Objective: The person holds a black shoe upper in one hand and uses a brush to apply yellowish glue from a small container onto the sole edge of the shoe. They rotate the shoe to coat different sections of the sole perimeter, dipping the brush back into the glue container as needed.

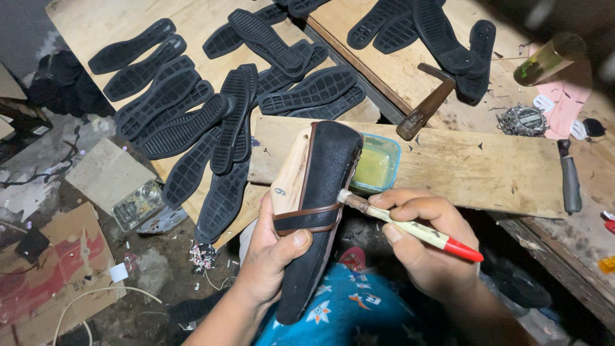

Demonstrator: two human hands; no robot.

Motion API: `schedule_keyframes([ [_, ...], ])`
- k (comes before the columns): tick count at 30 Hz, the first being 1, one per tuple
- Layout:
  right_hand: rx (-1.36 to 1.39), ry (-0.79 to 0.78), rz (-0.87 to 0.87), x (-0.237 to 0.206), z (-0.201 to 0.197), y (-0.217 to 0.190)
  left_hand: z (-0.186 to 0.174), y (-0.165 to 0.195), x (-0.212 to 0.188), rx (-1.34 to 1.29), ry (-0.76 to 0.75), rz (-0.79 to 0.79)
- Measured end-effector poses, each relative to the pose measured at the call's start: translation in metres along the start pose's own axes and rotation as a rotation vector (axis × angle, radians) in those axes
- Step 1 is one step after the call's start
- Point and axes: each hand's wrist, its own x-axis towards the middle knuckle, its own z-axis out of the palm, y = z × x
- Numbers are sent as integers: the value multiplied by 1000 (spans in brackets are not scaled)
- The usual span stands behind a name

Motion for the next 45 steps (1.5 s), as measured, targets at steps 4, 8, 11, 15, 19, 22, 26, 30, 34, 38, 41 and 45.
schedule_keyframes([
  [4, -17, -34, 17, 1, -2, -1, -1, -1, -1, -3, -3, 2],
  [8, -123, -38, -76, -1, 5, -1, 2, -6, 0, -74, 9, 0],
  [11, -225, -90, -120, -8, 11, -2, 4, -9, 1, -149, 44, -18],
  [15, -49, 35, -62, -8, 15, 5, 4, -9, 3, -150, 41, 16],
  [19, 186, 53, 39, -6, 11, 9, 3, -10, 2, -90, 28, 23],
  [22, 230, 25, 48, -7, 10, 10, 2, -11, 2, -43, 47, 37],
  [26, 259, 19, 57, -9, 13, 11, 1, -11, 2, -41, 61, 36],
  [30, 107, 23, 9, -8, 16, 13, 3, -14, 2, -118, 73, 4],
  [34, -95, -30, -59, -9, 15, 11, 5, -14, 3, -133, 78, -3],
  [38, -147, -60, -47, -9, 14, 8, 4, -14, 4, -171, 90, -15],
  [41, -170, -90, -65, -8, 14, 6, 4, -15, 5, -182, 104, -9],
  [45, -244, -129, -126, -6, 15, 4, 5, -17, 6, -164, 154, -16],
])
